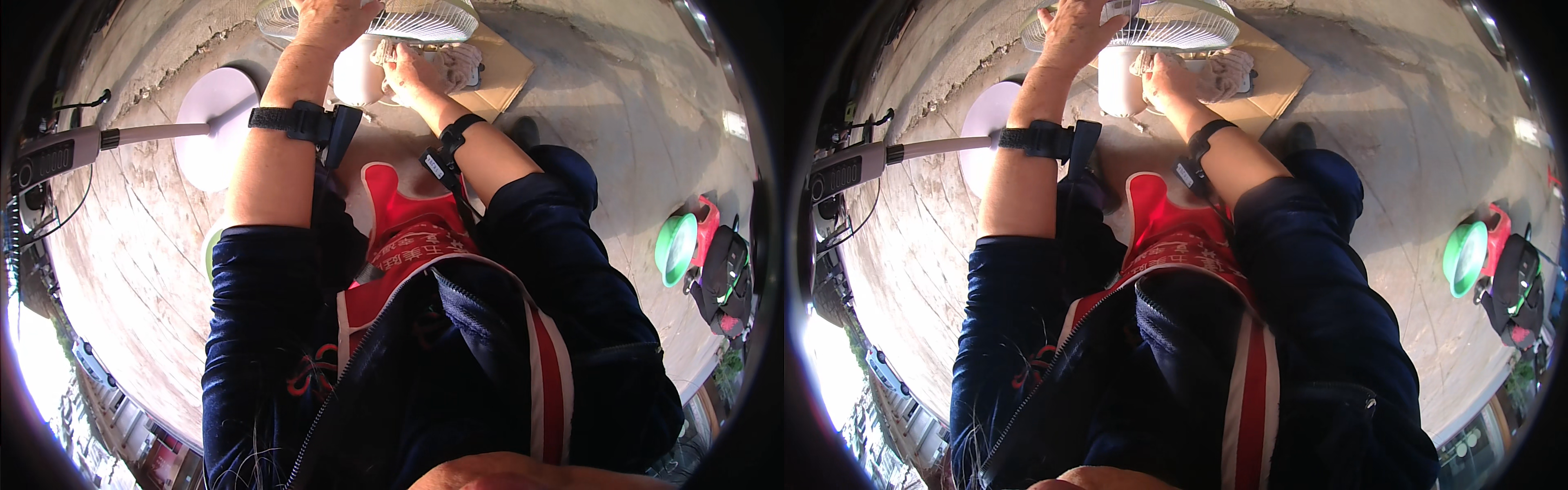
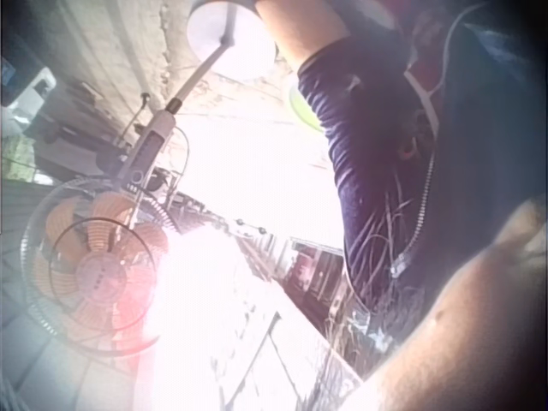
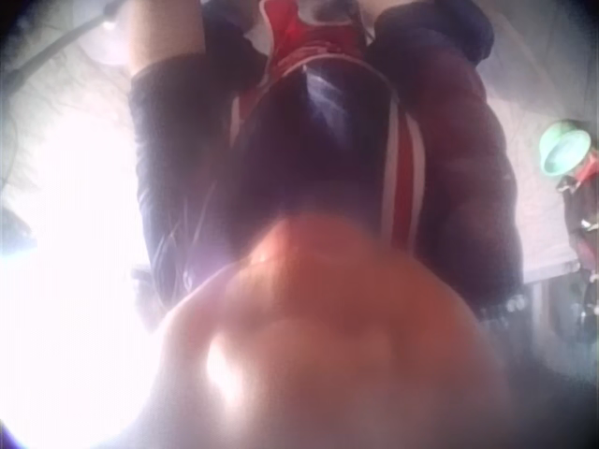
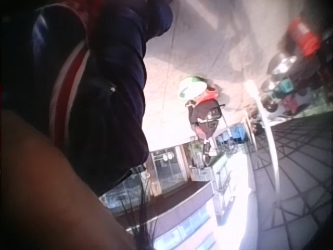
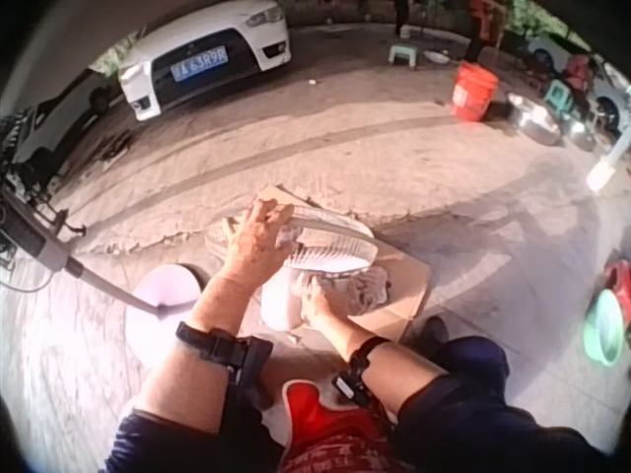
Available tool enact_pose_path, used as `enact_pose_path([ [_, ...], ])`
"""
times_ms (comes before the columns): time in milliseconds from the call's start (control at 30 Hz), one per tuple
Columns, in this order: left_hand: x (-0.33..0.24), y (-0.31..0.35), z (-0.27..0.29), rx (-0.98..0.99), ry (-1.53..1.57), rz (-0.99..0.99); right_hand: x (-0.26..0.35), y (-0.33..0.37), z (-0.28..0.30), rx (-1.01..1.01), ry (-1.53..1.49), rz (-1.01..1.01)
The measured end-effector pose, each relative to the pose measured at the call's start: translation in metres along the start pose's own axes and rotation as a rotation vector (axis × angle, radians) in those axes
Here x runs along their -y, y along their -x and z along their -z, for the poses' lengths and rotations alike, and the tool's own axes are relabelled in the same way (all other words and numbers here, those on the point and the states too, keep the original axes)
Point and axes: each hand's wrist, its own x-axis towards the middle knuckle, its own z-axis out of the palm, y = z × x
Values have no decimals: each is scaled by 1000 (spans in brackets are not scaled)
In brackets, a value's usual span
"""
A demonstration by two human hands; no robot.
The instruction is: The person sits on the floor and wipes the fan's cage and blades with a cloth. They rotate the fan to access different sections and continue wiping until the end of the clip.
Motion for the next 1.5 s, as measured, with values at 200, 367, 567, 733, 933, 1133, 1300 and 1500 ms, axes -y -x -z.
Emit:
enact_pose_path([
  [200,0,-3,-2,-36,69,-47,-1,2,-13,-14,-44,-11],
  [367,-1,-3,-3,-14,8,-48,-3,6,0,15,-69,126],
  [567,7,-5,-4,-17,73,-74,-4,14,17,83,-94,269],
  [733,2,-4,-4,-29,96,-89,-17,19,18,142,-165,200],
  [933,-4,-1,2,-37,70,-82,-18,1,10,208,-285,123],
  [1133,-2,-2,0,-19,4,-51,-32,-10,7,331,-413,211],
  [1300,2,-6,-5,3,-66,3,-23,-10,17,398,-177,389],
  [1500,11,-14,-16,-137,101,-99,5,5,126,313,-4,320],
])
